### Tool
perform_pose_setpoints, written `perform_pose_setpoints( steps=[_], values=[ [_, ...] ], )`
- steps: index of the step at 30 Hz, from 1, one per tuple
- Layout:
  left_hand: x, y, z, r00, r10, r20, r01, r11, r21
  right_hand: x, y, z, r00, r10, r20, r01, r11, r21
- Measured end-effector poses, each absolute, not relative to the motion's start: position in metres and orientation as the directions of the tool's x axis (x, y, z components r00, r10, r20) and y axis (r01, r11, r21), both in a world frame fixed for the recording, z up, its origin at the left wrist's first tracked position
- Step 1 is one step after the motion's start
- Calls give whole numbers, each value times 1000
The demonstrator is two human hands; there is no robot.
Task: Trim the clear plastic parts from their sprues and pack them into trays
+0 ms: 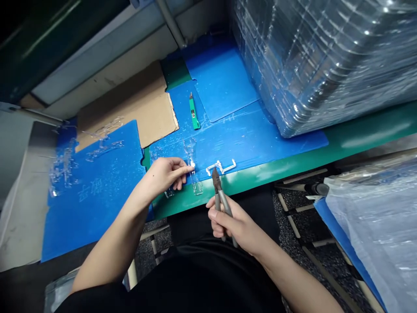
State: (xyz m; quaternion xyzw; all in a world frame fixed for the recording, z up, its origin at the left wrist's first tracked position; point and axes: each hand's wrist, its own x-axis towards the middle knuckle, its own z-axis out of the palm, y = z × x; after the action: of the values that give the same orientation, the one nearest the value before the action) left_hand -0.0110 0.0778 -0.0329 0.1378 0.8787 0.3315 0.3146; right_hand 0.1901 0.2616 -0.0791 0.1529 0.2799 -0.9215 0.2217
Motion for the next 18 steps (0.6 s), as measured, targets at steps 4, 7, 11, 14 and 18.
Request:
perform_pose_setpoints(
  steps=[4, 7, 11, 14, 18],
  values=[
    [-9, 88, -20, -863, 495, -100, 392, 782, 485, 207, 269, -75, -900, -221, -375, 395, -777, -491],
    [-3, 125, -24, -687, 724, -70, 558, 586, 587, 214, 267, -64, -942, -126, -311, 298, -739, -604],
    [9, 170, -33, -498, 866, -44, 604, 382, 699, 227, 261, -51, -971, -24, -238, 197, -645, -739],
    [12, 134, -11, -469, 871, 145, 767, 321, 555, 232, 264, -53, -961, 57, -272, 201, -531, -823],
    [26, -20, 70, -553, 595, 584, 775, 624, 98, 202, 278, -58, -939, 207, -274, 238, -181, -954]
  ],
)
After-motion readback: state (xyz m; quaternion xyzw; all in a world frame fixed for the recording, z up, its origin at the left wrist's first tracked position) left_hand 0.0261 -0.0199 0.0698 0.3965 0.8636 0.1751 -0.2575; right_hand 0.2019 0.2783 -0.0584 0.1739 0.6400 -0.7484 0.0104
